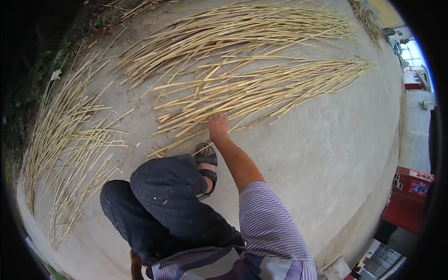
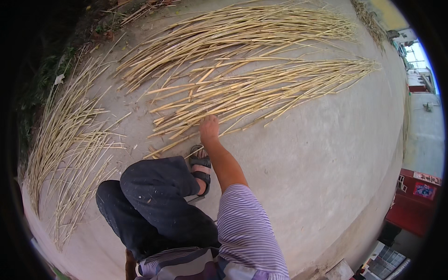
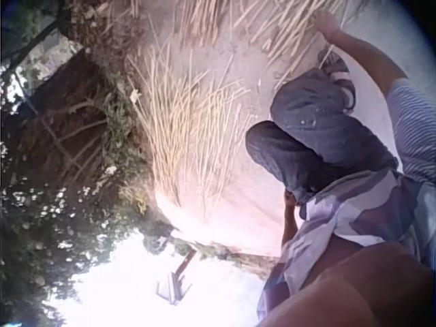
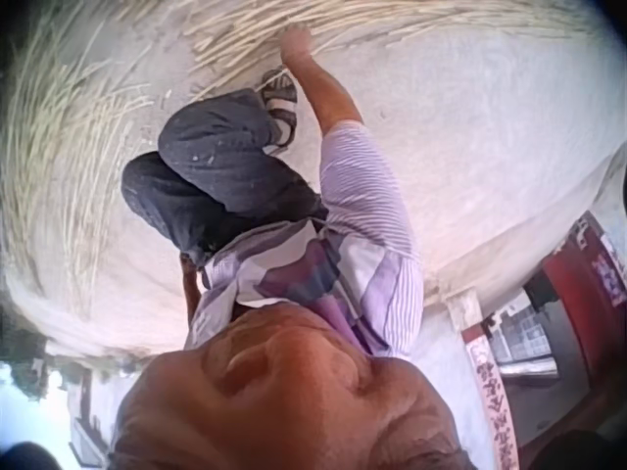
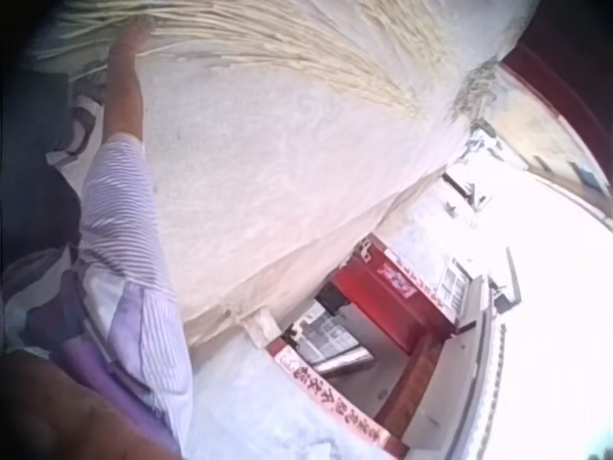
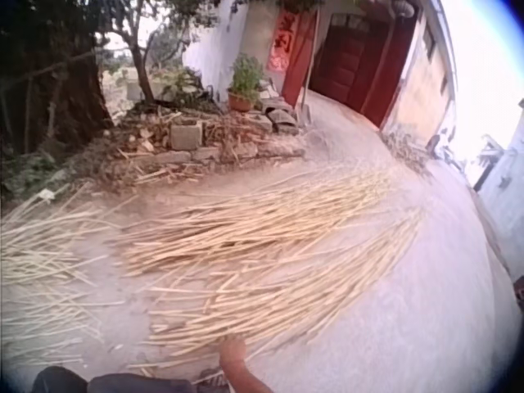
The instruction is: The person sits on a concrete surface and uses a knife to peel the outer layer off long, thin sticks. The person repeatedly picks up sticks, peels them, and places them on the ground.
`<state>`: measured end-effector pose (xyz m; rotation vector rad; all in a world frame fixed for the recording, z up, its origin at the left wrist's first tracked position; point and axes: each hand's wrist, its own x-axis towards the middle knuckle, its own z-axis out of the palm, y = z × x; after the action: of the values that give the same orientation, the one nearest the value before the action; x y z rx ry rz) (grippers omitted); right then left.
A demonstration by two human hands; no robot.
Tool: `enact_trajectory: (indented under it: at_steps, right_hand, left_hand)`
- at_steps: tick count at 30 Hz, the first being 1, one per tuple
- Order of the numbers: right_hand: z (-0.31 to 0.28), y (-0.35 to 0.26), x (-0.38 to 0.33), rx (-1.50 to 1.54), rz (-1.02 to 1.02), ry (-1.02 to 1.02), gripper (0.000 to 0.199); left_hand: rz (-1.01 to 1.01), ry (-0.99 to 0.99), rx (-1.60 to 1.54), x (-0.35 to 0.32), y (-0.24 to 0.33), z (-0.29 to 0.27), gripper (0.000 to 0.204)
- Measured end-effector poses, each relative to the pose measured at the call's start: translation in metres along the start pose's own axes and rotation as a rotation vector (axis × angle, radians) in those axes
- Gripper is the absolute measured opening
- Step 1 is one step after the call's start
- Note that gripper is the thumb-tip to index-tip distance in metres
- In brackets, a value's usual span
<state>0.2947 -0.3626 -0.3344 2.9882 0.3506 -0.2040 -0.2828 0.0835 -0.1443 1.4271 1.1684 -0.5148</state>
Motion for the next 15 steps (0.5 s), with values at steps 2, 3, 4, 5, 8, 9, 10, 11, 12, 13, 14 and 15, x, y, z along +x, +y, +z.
enact_trajectory:
  at_steps: [2,3,4,5,8,9,10,11,12,13,14,15]
  right_hand:
    - [0.004,-0.005,-0.006,-0.049,-0.062,-0.019,0.021]
    - [0.006,-0.004,-0.015,-0.034,-0.116,-0.067,0.019]
    - [0.008,-0.003,-0.022,-0.018,-0.170,-0.116,0.016]
    - [0.011,-0.001,-0.025,-0.008,-0.175,-0.109,0.014]
    - [0.013,0.003,-0.034,0.034,-0.197,-0.067,0.010]
    - [0.012,0.005,-0.035,0.054,-0.212,-0.039,0.010]
    - [0.008,0.008,-0.035,0.071,-0.230,-0.010,0.010]
    - [0.003,0.012,-0.034,0.088,-0.267,0.033,0.010]
    - [-0.003,0.016,-0.031,0.105,-0.304,0.076,0.011]
    - [-0.011,0.021,-0.028,0.120,-0.339,0.120,0.011]
    - [-0.020,0.025,-0.026,0.112,-0.358,0.115,0.011]
    - [-0.031,0.028,-0.023,0.104,-0.377,0.111,0.012]
  left_hand:
    - [0.018,-0.004,-0.134,0.002,0.003,0.003,0.039]
    - [0.032,-0.001,-0.108,0.007,0.005,0.004,0.038]
    - [0.045,0.001,-0.081,0.010,0.007,0.006,0.038]
    - [0.061,0.011,-0.109,0.011,0.015,0.012,0.038]
    - [0.133,0.034,-0.135,0.012,0.026,0.019,0.038]
    - [0.172,0.040,-0.110,0.017,0.025,0.016,0.037]
    - [0.212,0.046,-0.088,0.020,0.026,0.016,0.035]
    - [0.244,0.036,-0.030,0.021,0.027,0.014,0.034]
    - [0.277,0.026,0.028,0.023,0.029,0.012,0.033]
    - [0.311,0.014,0.087,0.027,0.032,0.011,0.032]
    - [0.332,0.017,0.125,0.028,0.033,0.010,0.031]
    - [0.353,0.020,0.163,0.030,0.034,0.011,0.029]
